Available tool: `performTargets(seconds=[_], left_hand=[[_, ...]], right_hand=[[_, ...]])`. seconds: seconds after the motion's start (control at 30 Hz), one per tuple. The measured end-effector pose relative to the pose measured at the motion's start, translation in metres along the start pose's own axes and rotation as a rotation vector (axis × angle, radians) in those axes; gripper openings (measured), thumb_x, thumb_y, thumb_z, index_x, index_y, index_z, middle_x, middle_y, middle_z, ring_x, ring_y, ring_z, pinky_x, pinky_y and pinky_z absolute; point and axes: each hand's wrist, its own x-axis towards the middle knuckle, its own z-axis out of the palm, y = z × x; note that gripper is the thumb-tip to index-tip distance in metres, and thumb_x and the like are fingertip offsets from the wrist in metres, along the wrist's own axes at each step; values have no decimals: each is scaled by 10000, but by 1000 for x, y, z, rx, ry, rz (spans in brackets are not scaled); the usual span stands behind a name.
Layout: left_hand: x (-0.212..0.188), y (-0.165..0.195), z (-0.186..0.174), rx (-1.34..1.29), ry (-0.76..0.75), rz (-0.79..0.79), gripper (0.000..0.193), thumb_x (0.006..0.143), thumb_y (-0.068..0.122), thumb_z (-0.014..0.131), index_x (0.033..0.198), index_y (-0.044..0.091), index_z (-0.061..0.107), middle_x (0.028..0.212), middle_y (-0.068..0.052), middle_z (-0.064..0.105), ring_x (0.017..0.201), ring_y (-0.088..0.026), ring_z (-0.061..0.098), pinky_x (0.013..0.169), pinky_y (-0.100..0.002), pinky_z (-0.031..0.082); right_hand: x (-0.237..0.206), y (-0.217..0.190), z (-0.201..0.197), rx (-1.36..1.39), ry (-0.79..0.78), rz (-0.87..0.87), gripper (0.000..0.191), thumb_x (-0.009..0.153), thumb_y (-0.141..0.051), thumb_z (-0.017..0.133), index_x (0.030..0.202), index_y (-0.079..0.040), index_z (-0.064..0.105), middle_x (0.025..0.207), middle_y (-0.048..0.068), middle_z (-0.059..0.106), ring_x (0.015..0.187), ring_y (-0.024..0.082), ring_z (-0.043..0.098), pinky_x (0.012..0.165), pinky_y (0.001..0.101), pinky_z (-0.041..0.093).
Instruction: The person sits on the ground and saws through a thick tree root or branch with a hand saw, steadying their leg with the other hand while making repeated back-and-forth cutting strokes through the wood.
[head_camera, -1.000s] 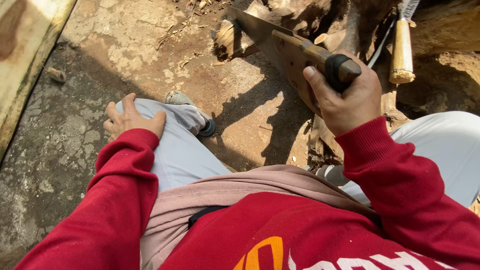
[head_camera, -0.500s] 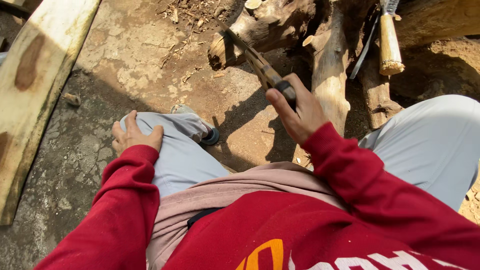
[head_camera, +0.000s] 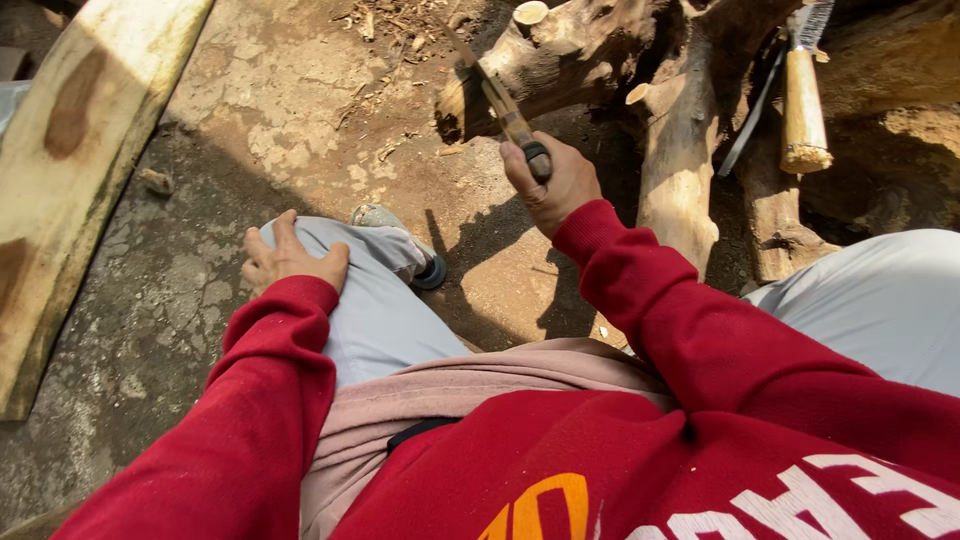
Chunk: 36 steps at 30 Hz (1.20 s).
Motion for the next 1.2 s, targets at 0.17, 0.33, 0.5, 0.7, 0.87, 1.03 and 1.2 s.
performTargets(seconds=[0.17,0.33,0.5,0.7,0.87,1.03,1.2], left_hand=[[-2,-3,1,-63,7,22,871,739,462,722,1538,348,393,1623,-165,204,1420,-491,300,1090,-604,378],[-5,0,-5,-51,-33,-13,866,728,450,723,1526,344,403,1638,-132,206,1438,-459,298,1060,-606,412],[-3,7,-10,-32,9,-4,845,714,442,740,1491,323,429,1607,-141,213,1429,-457,272,1024,-615,411],[-3,10,-18,-127,20,4,825,715,435,739,1480,325,449,1615,-120,229,1410,-441,319,1045,-610,408],[-6,7,-28,-154,53,61,799,721,454,756,1459,302,490,1612,-152,233,1394,-462,329,1052,-592,406],[-4,8,-27,-93,-7,-10,797,731,429,742,1472,319,469,1613,-129,231,1395,-441,339,1037,-598,406],[-1,7,-23,-96,2,-29,805,733,449,755,1467,305,456,1598,-133,228,1400,-440,321,1051,-594,392]], right_hand=[[-15,-9,-27,92,-16,60,514,1005,-570,488,801,-102,554,602,-38,518,525,95,527,484,280,448],[-68,-9,-43,48,45,133,464,1018,-494,511,784,-96,565,566,-16,497,493,98,491,457,288,405],[26,-12,-17,17,-6,33,466,1049,-477,518,784,-102,594,584,-30,506,484,91,482,454,277,399],[104,-36,-24,78,-145,242,513,1046,-546,508,767,-116,539,577,-20,477,437,87,454,415,287,445],[15,-100,-75,96,-170,321,523,993,-590,544,807,-101,535,545,-34,462,408,71,458,400,281,478],[37,-107,-90,79,-157,279,553,1006,-618,523,807,-103,534,547,-19,460,416,82,477,412,292,517],[123,-67,-24,35,-166,219,574,1042,-602,521,779,-92,541,554,14,532,420,89,515,434,308,537]])
